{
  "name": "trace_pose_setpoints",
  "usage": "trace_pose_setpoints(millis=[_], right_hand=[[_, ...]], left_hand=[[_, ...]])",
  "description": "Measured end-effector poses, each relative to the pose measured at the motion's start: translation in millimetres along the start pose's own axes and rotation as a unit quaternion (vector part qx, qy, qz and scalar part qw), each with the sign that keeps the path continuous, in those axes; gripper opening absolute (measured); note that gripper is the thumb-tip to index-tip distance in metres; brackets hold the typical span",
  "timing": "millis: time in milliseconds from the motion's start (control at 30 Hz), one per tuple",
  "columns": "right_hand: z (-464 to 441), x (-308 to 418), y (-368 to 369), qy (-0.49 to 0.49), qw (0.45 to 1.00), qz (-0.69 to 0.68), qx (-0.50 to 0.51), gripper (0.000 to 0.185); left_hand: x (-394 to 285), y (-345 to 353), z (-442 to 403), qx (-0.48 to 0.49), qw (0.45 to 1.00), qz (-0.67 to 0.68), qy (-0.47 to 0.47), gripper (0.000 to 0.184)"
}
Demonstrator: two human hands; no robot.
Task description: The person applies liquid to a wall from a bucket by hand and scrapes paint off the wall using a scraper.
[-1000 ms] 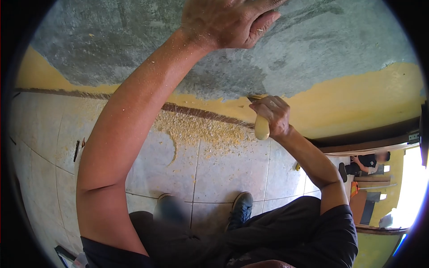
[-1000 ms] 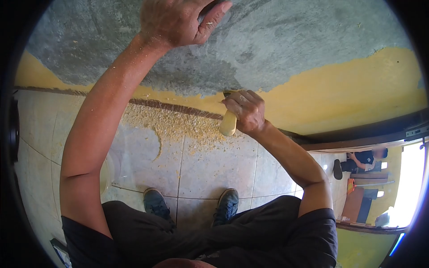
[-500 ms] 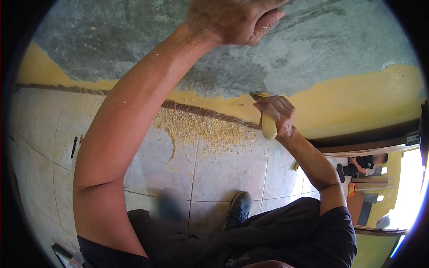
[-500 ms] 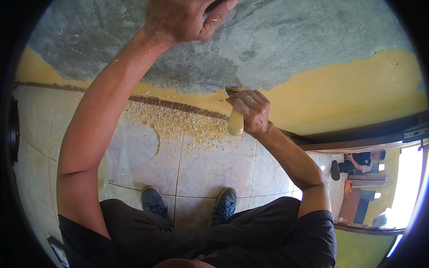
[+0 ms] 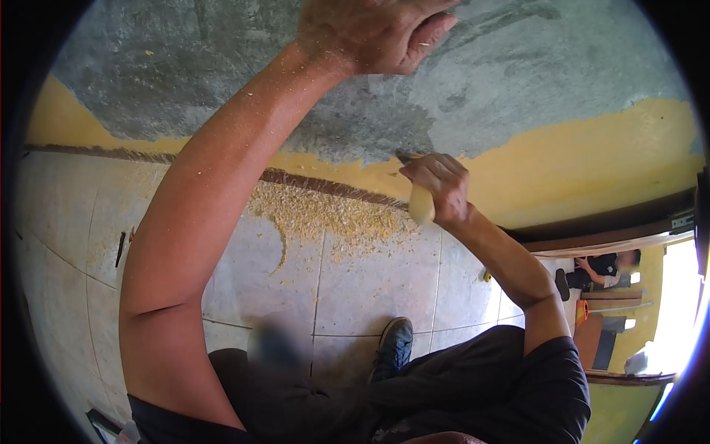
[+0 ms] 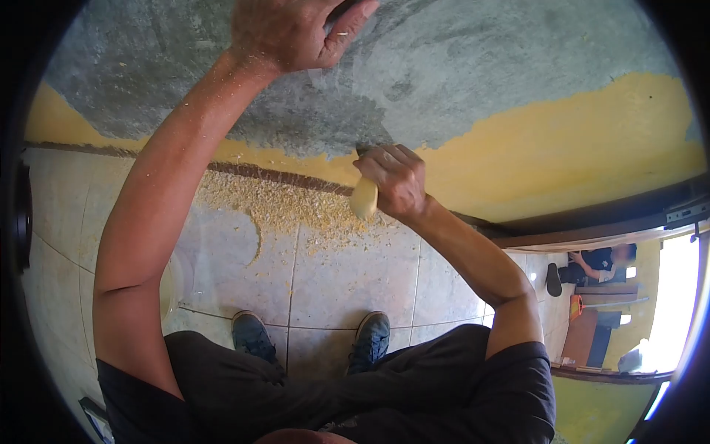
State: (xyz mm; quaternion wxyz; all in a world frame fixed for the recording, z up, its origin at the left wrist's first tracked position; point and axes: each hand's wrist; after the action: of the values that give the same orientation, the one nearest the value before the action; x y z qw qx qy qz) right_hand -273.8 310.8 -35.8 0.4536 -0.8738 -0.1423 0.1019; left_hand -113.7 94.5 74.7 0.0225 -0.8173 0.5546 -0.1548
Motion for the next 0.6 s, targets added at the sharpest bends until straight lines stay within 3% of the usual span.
trace_pose_setpoints(millis=[200, 333, 467, 600], right_hand=[[36.9, -11.4, 25.0, -0.001, 0.997, 0.041, 0.060, 0.024], [9.5, 3.1, -5.2, -0.002, 1.000, -0.005, 0.015, 0.021], [19.4, -7.0, 4.7, -0.070, 0.997, -0.019, 0.035, 0.022], [5.9, -5.0, 2.9, -0.019, 0.999, -0.030, 0.028, 0.020]], left_hand=[[1.2, -1.8, 0.6, 0.008, 1.000, 0.021, 0.003, 0.054], [3.3, 2.2, 2.1, -0.012, 1.000, 0.023, 0.010, 0.054], [2.2, 1.0, 2.7, 0.003, 1.000, 0.012, 0.005, 0.055], [1.1, 9.1, 3.0, -0.035, 0.999, 0.036, 0.007, 0.055]])
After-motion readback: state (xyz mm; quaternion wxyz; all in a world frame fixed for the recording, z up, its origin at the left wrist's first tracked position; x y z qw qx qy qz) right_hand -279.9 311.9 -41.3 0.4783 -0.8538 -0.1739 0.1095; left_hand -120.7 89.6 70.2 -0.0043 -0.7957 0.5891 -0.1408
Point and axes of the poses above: each hand's wrist, its own z-axis away from the middle knuckle, its own y-axis out of the palm, x = y × z, and after that the axes turned 2 degrees about y, right-handed
